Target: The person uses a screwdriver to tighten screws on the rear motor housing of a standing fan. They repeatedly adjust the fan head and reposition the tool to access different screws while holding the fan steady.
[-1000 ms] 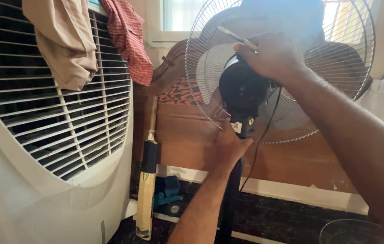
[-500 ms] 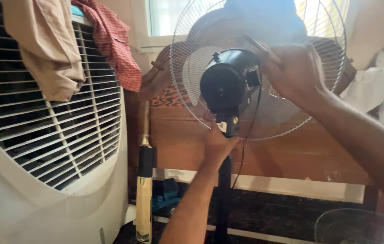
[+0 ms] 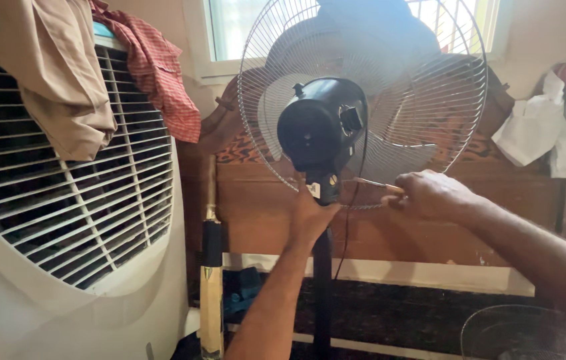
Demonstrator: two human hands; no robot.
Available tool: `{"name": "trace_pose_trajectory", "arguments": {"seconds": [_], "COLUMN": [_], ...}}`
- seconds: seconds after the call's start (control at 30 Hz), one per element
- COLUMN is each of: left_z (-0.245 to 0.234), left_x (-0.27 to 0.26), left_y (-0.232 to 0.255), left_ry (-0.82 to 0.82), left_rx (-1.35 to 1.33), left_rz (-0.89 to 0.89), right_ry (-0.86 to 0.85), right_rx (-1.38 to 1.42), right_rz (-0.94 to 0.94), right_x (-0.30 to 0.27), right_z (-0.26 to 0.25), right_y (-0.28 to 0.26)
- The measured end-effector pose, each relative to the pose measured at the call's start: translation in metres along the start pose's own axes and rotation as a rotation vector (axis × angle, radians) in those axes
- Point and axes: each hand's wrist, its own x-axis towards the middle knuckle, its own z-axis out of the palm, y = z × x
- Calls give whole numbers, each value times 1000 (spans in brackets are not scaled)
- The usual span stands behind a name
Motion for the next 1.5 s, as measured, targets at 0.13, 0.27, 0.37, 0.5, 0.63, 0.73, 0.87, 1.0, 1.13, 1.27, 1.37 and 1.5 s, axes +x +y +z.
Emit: {"name": "trace_pose_trajectory", "arguments": {"seconds": [0.13, 0.27, 0.37, 0.5, 0.63, 0.73, 0.87, 1.0, 1.13, 1.27, 1.37, 1.5], "left_z": [-1, -4, -3, -1, 0, -2, -5, -5, -7, -7, -6, -6], "left_x": [-1, -1, -2, 0, -1, -1, -2, -2, -2, -3, -2, -2], "left_y": [1, 3, -1, -5, -5, 0, 5, 10, 12, 9, 8, 10], "left_ry": [-2, 28, 26, 19, 57, 41, 14, 6, 16, 9, -6, 1], "left_rx": [68, 151, 163, 161, 189, 231, 251, 187, 219, 166, 182, 142], "left_rz": [-143, -2, -18, -27, 27, -33, -41, -64, -104, -59, -92, -76], "right_ry": [-97, -113, -32, -35, 122, 144, 315, 303, 311, 268, 235, 269], "right_rx": [1, 79, 116, -5, 32, -52, 41, -206, -219, -255, -302, -289], "right_rz": [-36, -93, -234, -186, -194, -164, -329, -346, -326, -295, -260, -307], "right_x": [13, 15, 5, -18, -38, -44, -47, -46, -52, -52, -51, -49], "right_z": [19, 23, 17, -8, -24, -27, -19, -17, -21, -25, -24, -21], "right_y": [19, 31, 25, 1, -26, -37, -39, -39, -42, -48, -52, -52]}}
